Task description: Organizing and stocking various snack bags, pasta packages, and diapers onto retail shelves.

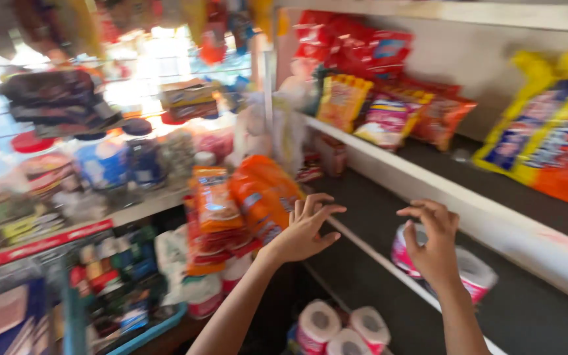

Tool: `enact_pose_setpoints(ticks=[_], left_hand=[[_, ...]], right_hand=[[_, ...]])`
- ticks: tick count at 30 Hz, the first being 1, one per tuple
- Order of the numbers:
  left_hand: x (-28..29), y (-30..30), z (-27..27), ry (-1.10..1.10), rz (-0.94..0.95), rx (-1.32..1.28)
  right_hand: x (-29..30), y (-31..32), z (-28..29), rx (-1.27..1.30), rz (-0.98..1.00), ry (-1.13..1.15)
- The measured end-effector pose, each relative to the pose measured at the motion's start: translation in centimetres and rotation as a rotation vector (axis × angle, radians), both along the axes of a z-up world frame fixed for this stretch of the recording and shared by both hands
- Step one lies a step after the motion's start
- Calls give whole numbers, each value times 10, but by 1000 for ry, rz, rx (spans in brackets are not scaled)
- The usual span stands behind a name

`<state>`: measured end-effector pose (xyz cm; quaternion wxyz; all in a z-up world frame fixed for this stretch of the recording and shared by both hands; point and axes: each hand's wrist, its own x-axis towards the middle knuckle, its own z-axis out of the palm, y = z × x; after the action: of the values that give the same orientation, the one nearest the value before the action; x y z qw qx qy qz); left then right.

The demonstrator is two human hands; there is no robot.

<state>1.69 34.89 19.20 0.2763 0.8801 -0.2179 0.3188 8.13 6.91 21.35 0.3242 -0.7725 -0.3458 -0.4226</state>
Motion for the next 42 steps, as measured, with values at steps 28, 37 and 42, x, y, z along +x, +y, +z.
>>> enact_pose_setpoints(ticks=[28,37,42], left_hand=[[49,250,-113,265,619,378],[35,234,-104,294,557,347],[33,238,-100,371,574,429]], right_hand=[[84,316,-133,-396,-223,647],[84,314,-131,-105,181,576],[96,311,-133,204,299,517]])
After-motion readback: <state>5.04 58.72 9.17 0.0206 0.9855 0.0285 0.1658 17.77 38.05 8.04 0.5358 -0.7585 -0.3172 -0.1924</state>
